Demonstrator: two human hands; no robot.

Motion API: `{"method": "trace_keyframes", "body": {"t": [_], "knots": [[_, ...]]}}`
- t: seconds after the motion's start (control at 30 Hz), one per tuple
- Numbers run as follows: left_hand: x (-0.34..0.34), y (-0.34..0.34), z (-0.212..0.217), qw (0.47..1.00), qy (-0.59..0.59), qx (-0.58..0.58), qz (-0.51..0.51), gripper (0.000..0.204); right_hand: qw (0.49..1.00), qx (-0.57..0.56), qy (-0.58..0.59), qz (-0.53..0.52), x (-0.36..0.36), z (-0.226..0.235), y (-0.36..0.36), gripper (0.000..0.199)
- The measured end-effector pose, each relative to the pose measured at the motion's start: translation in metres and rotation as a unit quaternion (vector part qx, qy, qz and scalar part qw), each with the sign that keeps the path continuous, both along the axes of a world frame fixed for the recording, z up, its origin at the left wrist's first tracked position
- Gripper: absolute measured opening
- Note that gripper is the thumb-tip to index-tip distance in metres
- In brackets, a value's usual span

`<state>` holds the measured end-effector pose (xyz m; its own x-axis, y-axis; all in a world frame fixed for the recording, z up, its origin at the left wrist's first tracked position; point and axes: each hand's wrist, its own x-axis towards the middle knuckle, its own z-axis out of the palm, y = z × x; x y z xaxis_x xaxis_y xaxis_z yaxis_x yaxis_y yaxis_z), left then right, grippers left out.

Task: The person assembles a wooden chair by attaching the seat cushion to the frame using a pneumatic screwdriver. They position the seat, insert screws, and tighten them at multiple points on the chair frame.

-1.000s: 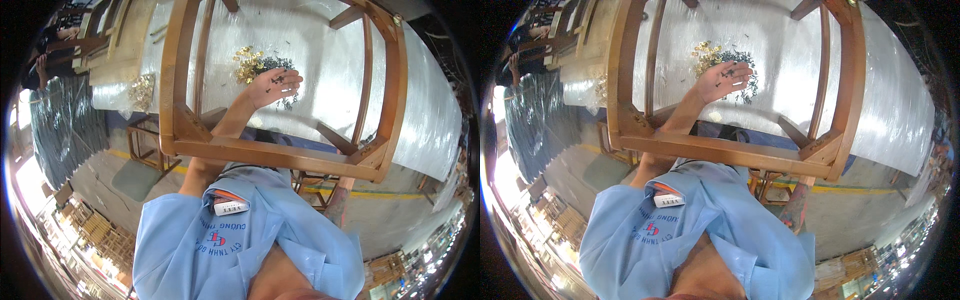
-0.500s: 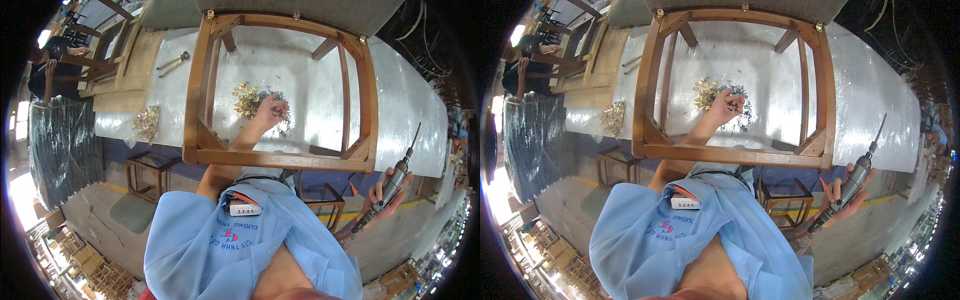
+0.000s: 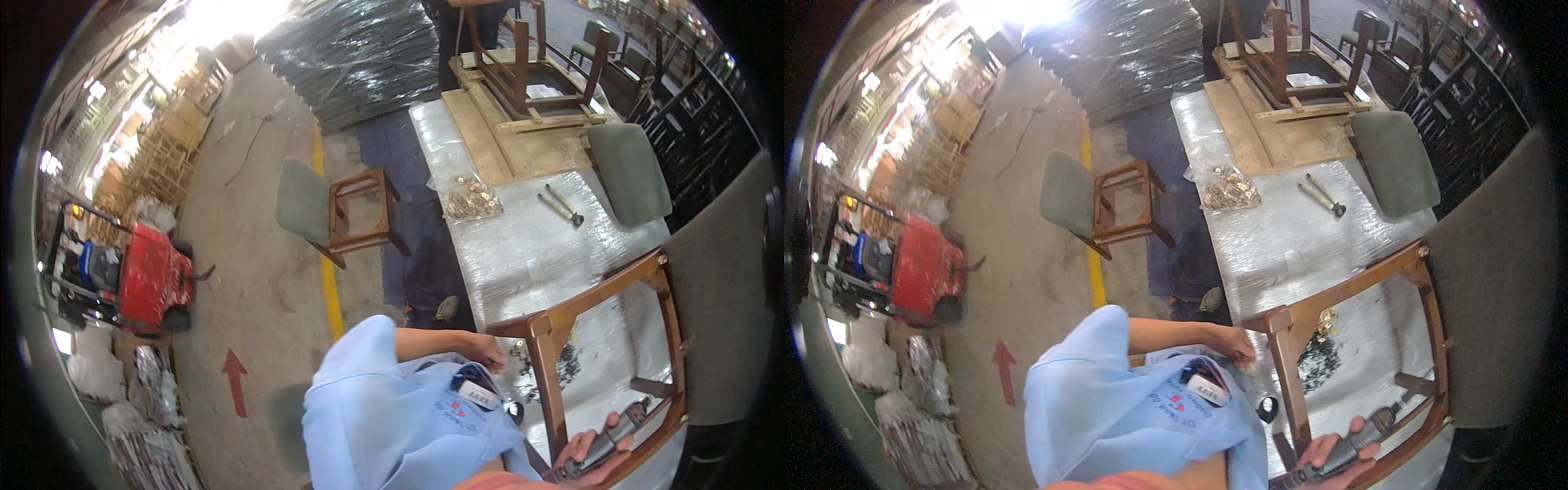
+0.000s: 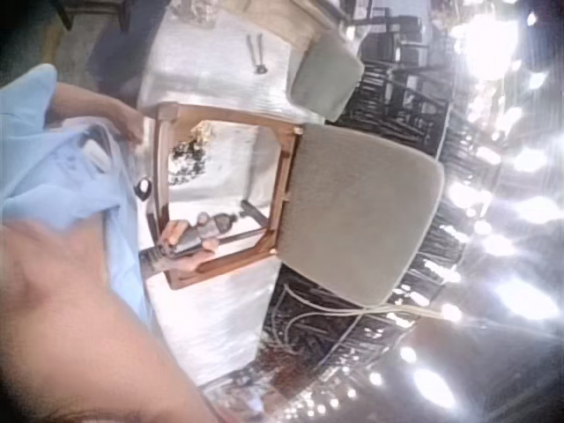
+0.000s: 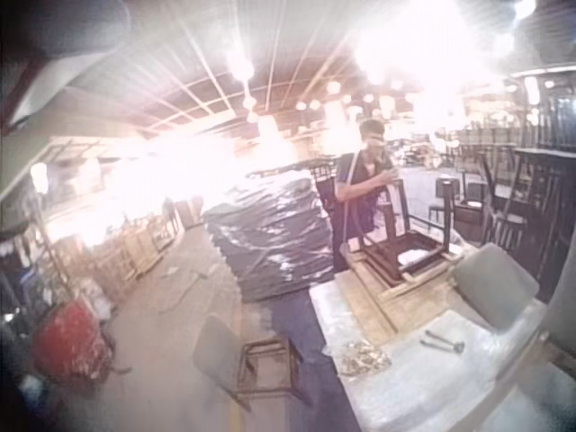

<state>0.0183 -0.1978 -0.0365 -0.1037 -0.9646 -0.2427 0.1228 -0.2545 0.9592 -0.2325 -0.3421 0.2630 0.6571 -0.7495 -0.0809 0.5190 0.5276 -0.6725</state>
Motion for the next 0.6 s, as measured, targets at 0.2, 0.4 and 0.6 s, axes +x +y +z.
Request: {"method": "trace_keyframes", "body": {"t": [0.2,0.4,0.6], "knots": [[0.023,0.099,0.009,0.858,0.307,0.235,0.336,0.030,0.995,-0.036,-0.018,0.094,0.049,-0.006,0.001,0.030],[0.077,0.123,0.027,0.796,0.320,0.170,0.484,0.029,0.979,-0.025,-0.029,0.202,0.085,-0.022,0.010,0.028],[0.136,0.074,0.094,0.848,0.289,0.111,0.430,0.030,0.979,-0.004,0.010,0.205,0.128,-0.023,0.039,0.027]]}}
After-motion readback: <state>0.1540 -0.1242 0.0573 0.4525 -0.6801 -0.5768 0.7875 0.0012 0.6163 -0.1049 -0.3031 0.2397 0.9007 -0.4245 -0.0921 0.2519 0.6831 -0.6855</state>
